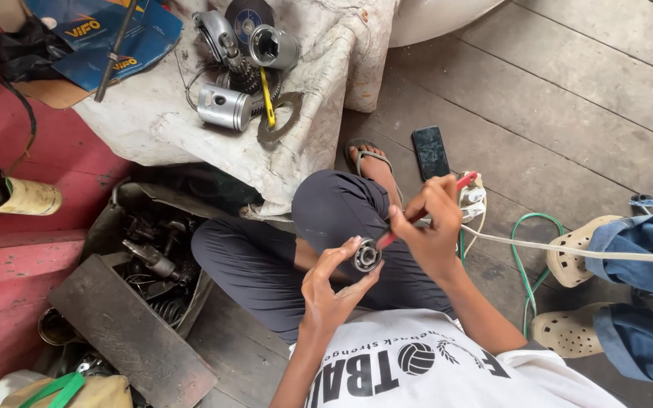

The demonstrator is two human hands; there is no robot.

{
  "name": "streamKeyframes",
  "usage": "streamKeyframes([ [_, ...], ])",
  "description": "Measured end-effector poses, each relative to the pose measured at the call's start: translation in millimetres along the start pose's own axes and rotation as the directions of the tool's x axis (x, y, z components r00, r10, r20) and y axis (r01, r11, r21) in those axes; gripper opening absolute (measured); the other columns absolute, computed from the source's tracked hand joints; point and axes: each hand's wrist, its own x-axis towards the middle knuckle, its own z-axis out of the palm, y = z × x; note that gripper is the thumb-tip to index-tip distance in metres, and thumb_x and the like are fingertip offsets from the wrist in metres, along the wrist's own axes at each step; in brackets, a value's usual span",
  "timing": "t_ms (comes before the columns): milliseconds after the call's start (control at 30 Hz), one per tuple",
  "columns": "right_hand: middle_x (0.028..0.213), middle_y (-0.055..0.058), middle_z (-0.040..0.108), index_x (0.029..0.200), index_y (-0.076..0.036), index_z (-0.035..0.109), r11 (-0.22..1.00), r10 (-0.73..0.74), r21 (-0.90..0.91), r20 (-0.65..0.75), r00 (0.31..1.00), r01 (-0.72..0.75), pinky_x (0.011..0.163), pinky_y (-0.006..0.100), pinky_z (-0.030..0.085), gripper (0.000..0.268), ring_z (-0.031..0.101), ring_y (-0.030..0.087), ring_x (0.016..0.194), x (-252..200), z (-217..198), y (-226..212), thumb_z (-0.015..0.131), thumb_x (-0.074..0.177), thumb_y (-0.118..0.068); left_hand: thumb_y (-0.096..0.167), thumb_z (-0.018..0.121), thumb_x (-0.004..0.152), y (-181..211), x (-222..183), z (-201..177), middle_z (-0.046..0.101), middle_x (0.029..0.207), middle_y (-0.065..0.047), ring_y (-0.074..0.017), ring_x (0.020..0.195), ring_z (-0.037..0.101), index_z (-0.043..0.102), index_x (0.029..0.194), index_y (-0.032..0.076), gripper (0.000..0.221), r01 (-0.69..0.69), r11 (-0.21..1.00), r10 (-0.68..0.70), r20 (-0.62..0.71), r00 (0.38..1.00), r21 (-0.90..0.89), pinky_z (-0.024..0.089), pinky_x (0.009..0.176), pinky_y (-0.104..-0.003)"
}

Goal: Manually cleaning a ball bearing using a small pick tool to remove dirt from the internal tracks.

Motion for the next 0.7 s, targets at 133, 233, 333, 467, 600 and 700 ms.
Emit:
streamKeyframes([
  [133, 0.057, 0.004, 0.044, 0.061, -0.012, 0.056, 0.996, -0.076, 0.043, 0.094, 0.993, 0.073, 0.070, 0.038, 0.043, 0.031, 0.041, 0.028, 0.061, -13.7, 6.7, -21.6, 0.079, 0.083, -0.010, 0.006, 0.097, 0.065, 0.0, -3.3, -1.2, 0.079, 0.096, -0.012, -0.0257, 0.083, 0.081, 0.057, 0.113, -0.004, 0.064, 0.019, 1.000, -0.019, -0.011, 1.000, 0.007, 0.069, 0.076, -0.032],
  [233, 0.070, -0.002, 0.047, 0.067, -0.012, 0.052, 0.999, -0.030, 0.044, 0.268, 0.963, 0.019, 0.090, 0.035, 0.038, 0.028, 0.040, 0.020, 0.082, -13.9, 1.1, -11.9, 0.078, 0.069, 0.000, -0.004, 0.090, 0.071, 4.7, -11.8, -4.4, 0.074, 0.115, -0.015, -0.0251, 0.102, 0.077, 0.050, 0.125, 0.004, 0.067, 0.216, 0.976, -0.209, 0.155, 0.966, -0.027, 0.065, 0.084, -0.032],
  [333, 0.073, 0.000, 0.046, 0.068, -0.010, 0.052, 0.994, 0.061, -0.096, 0.098, 0.993, -0.052, 0.090, 0.035, 0.039, 0.028, 0.041, 0.023, 0.088, -8.4, 0.9, -3.2, 0.078, 0.068, 0.001, 0.000, 0.091, 0.074, 6.5, -10.5, -6.7, 0.074, 0.116, -0.015, -0.0254, 0.101, 0.078, 0.046, 0.128, 0.005, 0.071, 0.210, 0.978, -0.210, 0.163, 0.964, 0.017, 0.067, 0.083, -0.033],
  [467, 0.070, -0.002, 0.048, 0.067, -0.012, 0.051, 0.998, 0.053, -0.046, 0.193, 0.980, -0.045, 0.090, 0.036, 0.036, 0.029, 0.039, 0.020, 0.082, -16.5, 2.6, -19.2, 0.077, 0.069, 0.000, 0.000, 0.092, 0.071, 1.3, -15.0, -5.8, 0.074, 0.117, -0.013, -0.0216, 0.096, 0.076, 0.048, 0.124, 0.006, 0.069, 0.246, 0.969, -0.240, 0.137, 0.961, -0.031, 0.065, 0.082, -0.031],
  [600, 0.070, -0.003, 0.051, 0.068, -0.013, 0.052, 0.999, -0.013, -0.033, 0.191, 0.982, 0.020, 0.089, 0.038, 0.038, 0.030, 0.041, 0.022, 0.083, -12.3, 7.2, -11.1, 0.079, 0.068, -0.002, -0.004, 0.093, 0.068, 1.7, -14.7, -5.8, 0.074, 0.117, -0.014, -0.0237, 0.101, 0.076, 0.048, 0.125, 0.005, 0.073, 0.272, 0.961, -0.260, 0.167, 0.951, -0.050, 0.065, 0.086, -0.032],
  [700, 0.072, -0.002, 0.046, 0.069, -0.011, 0.052, 0.994, 0.071, -0.092, 0.090, 0.993, -0.063, 0.085, 0.033, 0.035, 0.028, 0.037, 0.021, 0.086, -5.2, -2.8, -0.9, 0.077, 0.069, 0.002, 0.000, 0.093, 0.071, 5.7, -14.1, -7.2, 0.075, 0.117, -0.013, -0.0194, 0.096, 0.076, 0.046, 0.128, 0.008, 0.075, 0.267, 0.963, -0.260, 0.161, 0.952, -0.024, 0.065, 0.081, -0.029],
])
